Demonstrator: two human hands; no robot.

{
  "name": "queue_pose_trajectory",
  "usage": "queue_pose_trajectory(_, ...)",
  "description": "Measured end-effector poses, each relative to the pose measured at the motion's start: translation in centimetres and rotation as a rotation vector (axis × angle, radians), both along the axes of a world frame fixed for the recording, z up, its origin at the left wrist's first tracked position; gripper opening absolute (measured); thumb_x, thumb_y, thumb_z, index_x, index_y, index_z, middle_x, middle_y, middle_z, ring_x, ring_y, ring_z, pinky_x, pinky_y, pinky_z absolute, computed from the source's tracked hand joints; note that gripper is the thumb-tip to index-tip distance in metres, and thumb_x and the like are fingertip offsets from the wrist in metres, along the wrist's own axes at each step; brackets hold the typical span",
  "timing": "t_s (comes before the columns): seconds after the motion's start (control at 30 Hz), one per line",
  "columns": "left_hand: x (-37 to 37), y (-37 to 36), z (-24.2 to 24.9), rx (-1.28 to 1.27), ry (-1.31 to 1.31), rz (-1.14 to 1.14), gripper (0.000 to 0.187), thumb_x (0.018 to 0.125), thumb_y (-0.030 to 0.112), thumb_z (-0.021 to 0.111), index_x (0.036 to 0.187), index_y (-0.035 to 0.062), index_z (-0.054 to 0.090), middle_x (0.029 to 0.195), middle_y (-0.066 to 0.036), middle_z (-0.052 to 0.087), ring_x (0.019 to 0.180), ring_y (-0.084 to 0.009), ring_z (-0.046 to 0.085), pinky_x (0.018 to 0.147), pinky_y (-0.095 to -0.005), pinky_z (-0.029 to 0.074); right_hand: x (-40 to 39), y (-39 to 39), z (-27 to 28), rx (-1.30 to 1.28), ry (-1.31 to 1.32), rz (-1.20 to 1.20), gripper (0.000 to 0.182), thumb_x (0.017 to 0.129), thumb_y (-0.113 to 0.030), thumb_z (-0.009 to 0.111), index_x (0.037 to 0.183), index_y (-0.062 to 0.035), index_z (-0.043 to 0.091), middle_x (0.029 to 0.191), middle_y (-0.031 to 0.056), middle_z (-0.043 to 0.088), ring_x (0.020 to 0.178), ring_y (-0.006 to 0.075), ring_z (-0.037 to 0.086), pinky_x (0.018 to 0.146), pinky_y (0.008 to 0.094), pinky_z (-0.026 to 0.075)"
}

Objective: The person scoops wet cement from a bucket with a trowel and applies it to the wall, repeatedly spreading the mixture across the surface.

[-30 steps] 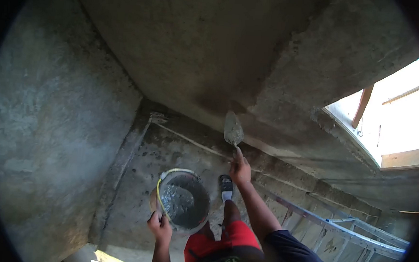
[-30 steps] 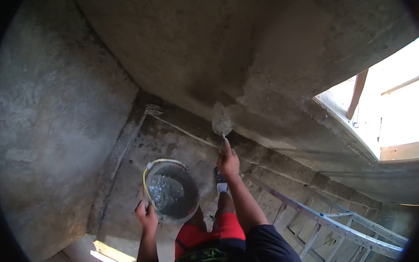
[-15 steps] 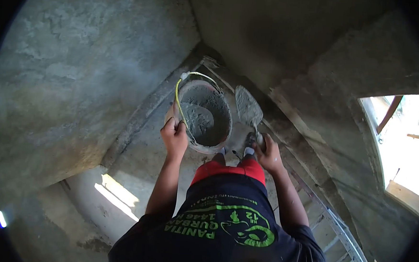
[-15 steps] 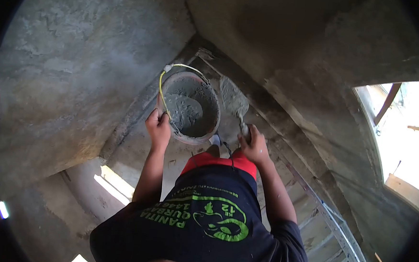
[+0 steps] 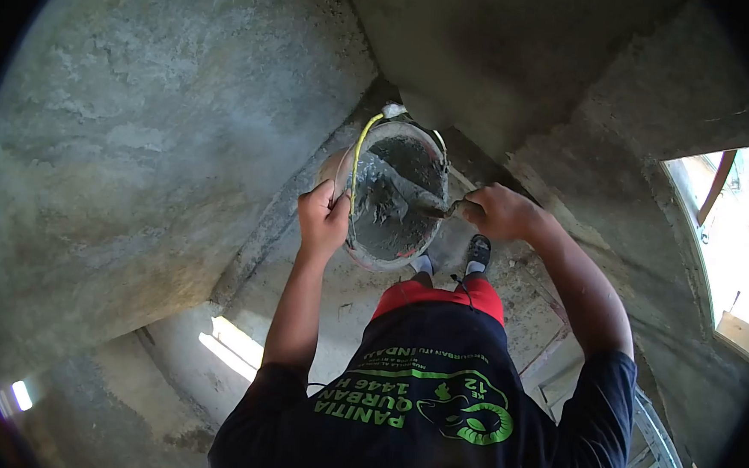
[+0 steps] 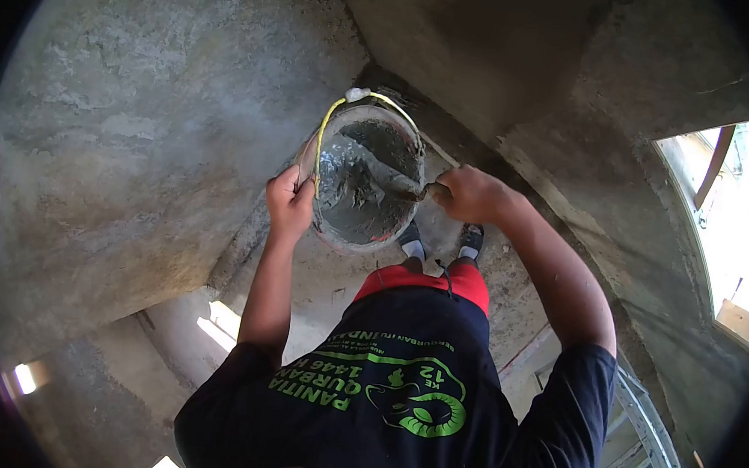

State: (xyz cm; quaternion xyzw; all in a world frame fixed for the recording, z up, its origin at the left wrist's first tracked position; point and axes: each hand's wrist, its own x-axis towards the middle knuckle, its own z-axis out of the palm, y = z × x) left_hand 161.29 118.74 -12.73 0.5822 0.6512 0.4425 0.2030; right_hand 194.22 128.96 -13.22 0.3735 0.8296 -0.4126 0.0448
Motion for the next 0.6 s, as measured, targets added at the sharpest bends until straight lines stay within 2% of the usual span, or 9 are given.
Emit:
queue_pose_trajectory(0.07, 0.4, 0.7, 0.2, -0.017, -0.037, -0.029, 0.032, 0.086, 0.001, 0.067, 0.068, 0.0014, 0.040, 0.053, -0.011, 0.042, 0.045, -0.0164, 0.035, 0.046, -0.0349, 0.032, -1.4, 0.7, 0.9, -0.037, -0.096, 0.058, 0.030, 0.096, -0.027, 0.060, 0.108, -0.0006, 0.069, 0.091, 0.0216, 0.073, 0.088, 0.0385, 0.072, 0.077, 0.0467, 0.057)
queue_pose_trajectory(0.13, 0.8, 1.3, 0.2, -0.044, -0.073, -0.060, 0.032, 0.086, 0.002, 0.068, 0.068, 0.0014, 0.041, 0.053, -0.012, 0.043, 0.045, -0.0169, 0.036, 0.046, -0.0351, 0.032, -3.2, 1.0, 4.0, -0.375, -0.263, 0.005, 0.038, 0.099, -0.033, 0.056, 0.102, 0.0017, 0.070, 0.085, 0.0178, 0.074, 0.077, 0.0304, 0.074, 0.069, 0.0432, 0.059)
queue_pose_trajectory(0.23, 1.6, 2.6, 0.0, -0.071, -0.060, -0.117, 0.031, 0.086, 0.002, 0.068, 0.069, 0.0012, 0.042, 0.054, -0.013, 0.043, 0.045, -0.0187, 0.039, 0.047, -0.0353, 0.034, -2.2, 1.5, -6.2, -0.518, -0.133, 0.195, 0.040, 0.099, -0.037, 0.058, 0.105, 0.0007, 0.070, 0.079, 0.0137, 0.072, 0.064, 0.0226, 0.071, 0.057, 0.0384, 0.058)
queue_pose_trajectory(0.27, 1.9, 3.1, 0.0, -0.092, -0.049, -0.153, 0.030, 0.086, 0.002, 0.067, 0.069, 0.0010, 0.043, 0.054, -0.013, 0.044, 0.046, -0.0190, 0.040, 0.047, -0.0355, 0.034, -2.3, 1.4, -5.5, -0.521, -0.133, 0.195, 0.040, 0.099, -0.037, 0.058, 0.105, 0.0007, 0.070, 0.079, 0.0137, 0.072, 0.064, 0.0226, 0.071, 0.057, 0.0384, 0.058)
queue_pose_trajectory(0.33, 2.3, 3.9, -0.2, -0.156, -0.079, -0.215, 0.029, 0.086, 0.003, 0.067, 0.069, 0.0006, 0.044, 0.056, -0.015, 0.046, 0.046, -0.0231, 0.043, 0.048, -0.0372, 0.036, -3.0, 0.2, -2.7, -0.988, -0.218, -0.051, 0.040, 0.099, -0.038, 0.060, 0.110, -0.0011, 0.069, 0.076, 0.0107, 0.069, 0.060, 0.0191, 0.068, 0.050, 0.0334, 0.056)
queue_pose_trajectory(0.37, 2.3, 4.1, -0.7, -0.162, -0.076, -0.214, 0.029, 0.086, 0.003, 0.067, 0.069, 0.0006, 0.044, 0.056, -0.015, 0.046, 0.046, -0.0231, 0.043, 0.048, -0.0372, 0.036, -2.5, -0.7, -4.0, -0.994, -0.215, -0.048, 0.040, 0.099, -0.038, 0.060, 0.110, -0.0011, 0.069, 0.076, 0.0107, 0.069, 0.060, 0.0191, 0.068, 0.050, 0.0334, 0.056)
queue_pose_trajectory(0.43, 2.3, 4.5, -1.5, -0.185, -0.049, -0.318, 0.028, 0.089, 0.002, 0.065, 0.071, 0.0001, 0.043, 0.056, -0.005, 0.040, 0.057, -0.0067, 0.035, 0.048, -0.0327, 0.030, -1.4, -2.6, -6.1, -1.128, 0.204, -0.179, 0.038, 0.100, -0.037, 0.060, 0.116, -0.0037, 0.067, 0.077, 0.0085, 0.067, 0.058, 0.0158, 0.065, 0.045, 0.0299, 0.050)
queue_pose_trajectory(0.5, 2.4, 4.3, -1.5, -0.178, -0.033, -0.337, 0.028, 0.089, 0.003, 0.065, 0.071, -0.0003, 0.044, 0.056, -0.005, 0.040, 0.057, -0.0067, 0.035, 0.049, -0.0333, 0.030, -0.3, -4.0, -6.1, -1.310, 0.229, -0.271, 0.041, 0.102, -0.039, 0.057, 0.120, -0.0027, 0.065, 0.080, 0.0077, 0.065, 0.054, 0.0142, 0.059, 0.042, 0.0278, 0.045)
queue_pose_trajectory(0.6, 2.0, 4.1, -1.9, -0.268, -0.080, -0.298, 0.025, 0.090, 0.002, 0.063, 0.072, -0.0008, 0.046, 0.058, -0.004, 0.042, 0.058, -0.0066, 0.037, 0.051, -0.0325, 0.031, 2.0, -6.5, -8.4, -1.786, 0.485, -0.381, 0.053, 0.106, -0.043, 0.048, 0.135, 0.0010, 0.055, 0.082, 0.0066, 0.060, 0.051, 0.0124, 0.049, 0.040, 0.0244, 0.039)
